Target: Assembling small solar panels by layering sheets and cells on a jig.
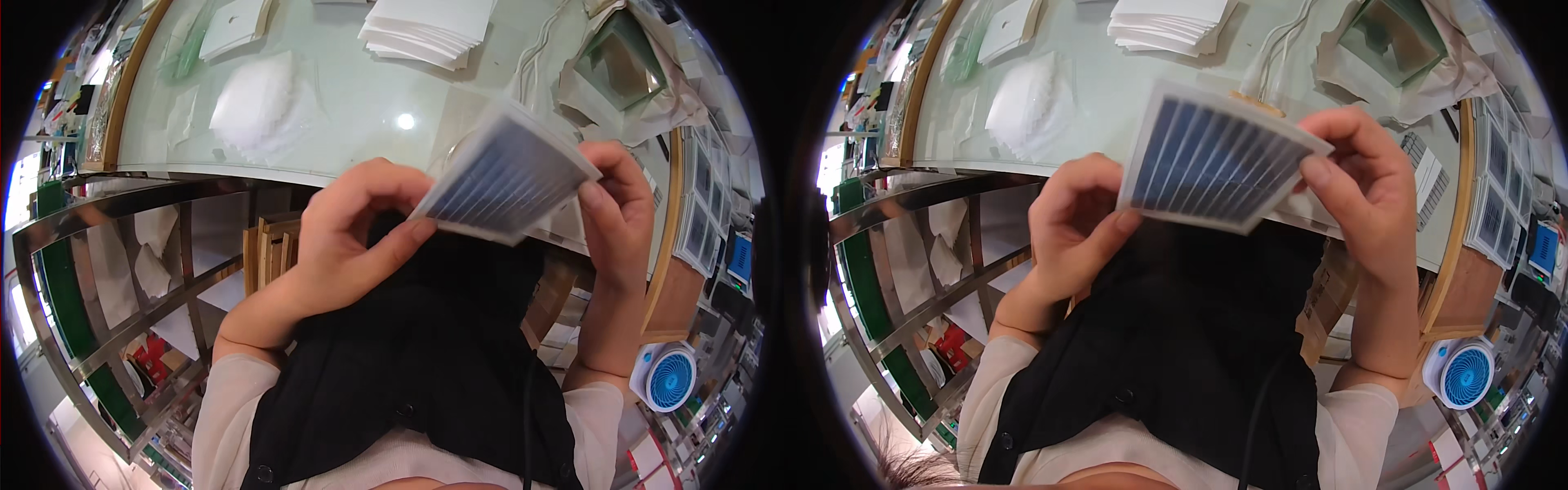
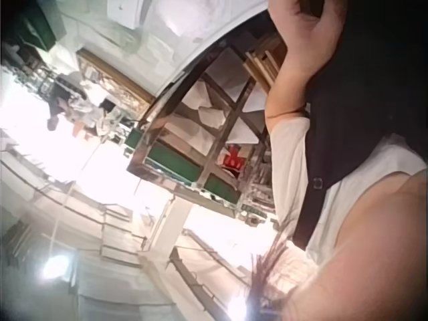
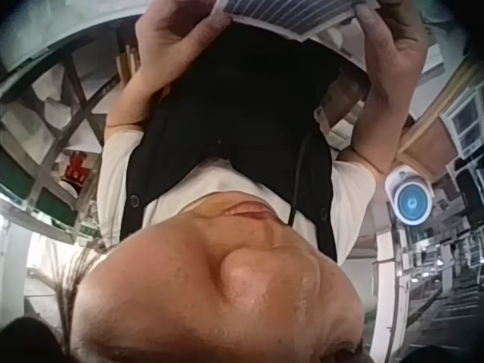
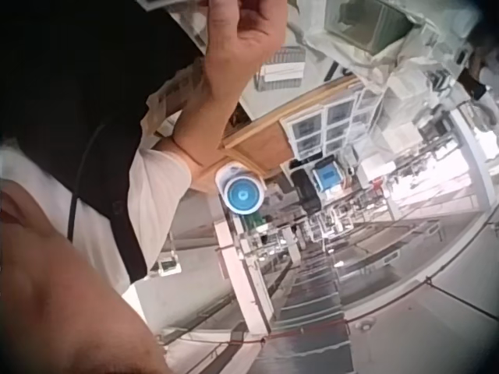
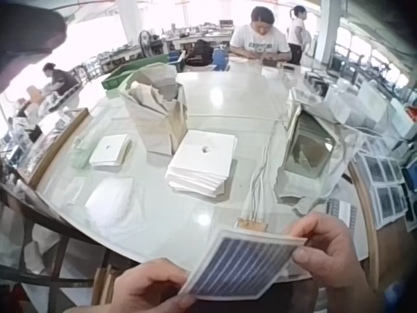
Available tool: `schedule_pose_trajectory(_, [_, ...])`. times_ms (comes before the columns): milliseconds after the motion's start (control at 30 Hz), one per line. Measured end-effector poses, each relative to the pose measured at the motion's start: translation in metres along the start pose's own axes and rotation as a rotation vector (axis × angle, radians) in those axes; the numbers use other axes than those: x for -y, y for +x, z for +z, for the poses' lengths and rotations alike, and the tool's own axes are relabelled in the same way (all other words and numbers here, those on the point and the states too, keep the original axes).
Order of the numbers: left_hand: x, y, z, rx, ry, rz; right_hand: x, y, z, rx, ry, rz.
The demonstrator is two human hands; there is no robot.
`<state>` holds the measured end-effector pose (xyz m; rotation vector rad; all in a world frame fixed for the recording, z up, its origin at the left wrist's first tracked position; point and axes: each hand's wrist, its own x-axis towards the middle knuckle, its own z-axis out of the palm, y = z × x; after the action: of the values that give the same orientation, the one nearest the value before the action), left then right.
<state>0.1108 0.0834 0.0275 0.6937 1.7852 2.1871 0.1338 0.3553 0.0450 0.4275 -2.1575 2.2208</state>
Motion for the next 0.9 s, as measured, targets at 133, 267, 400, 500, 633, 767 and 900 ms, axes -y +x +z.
schedule_pose_trajectory(133, [-0.004,0.0,0.003,0.033,-0.337,-0.35,0.007,-0.001,0.012,-0.182,0.24,0.336])
schedule_pose_trajectory(267, [-0.001,-0.004,0.002,0.043,-0.362,-0.36,0.009,-0.004,0.019,-0.255,0.259,0.393])
schedule_pose_trajectory(400, [0.001,-0.007,0.002,0.05,-0.421,-0.361,0.007,-0.006,0.018,-0.26,0.33,0.402])
schedule_pose_trajectory(500, [0.004,-0.009,0.003,0.03,-0.415,-0.382,0.005,-0.009,0.021,-0.281,0.3,0.397])
schedule_pose_trajectory(633, [0.01,-0.006,0.006,0.005,-0.324,-0.391,0.003,-0.005,0.027,-0.293,0.155,0.419])
schedule_pose_trajectory(767, [0.027,-0.004,0.009,-0.004,-0.215,-0.433,-0.022,-0.012,0.027,-0.366,-0.051,0.35])
schedule_pose_trajectory(900, [0.026,-0.003,0.007,0.0,-0.237,-0.528,-0.029,-0.012,0.027,-0.382,-0.025,0.383])
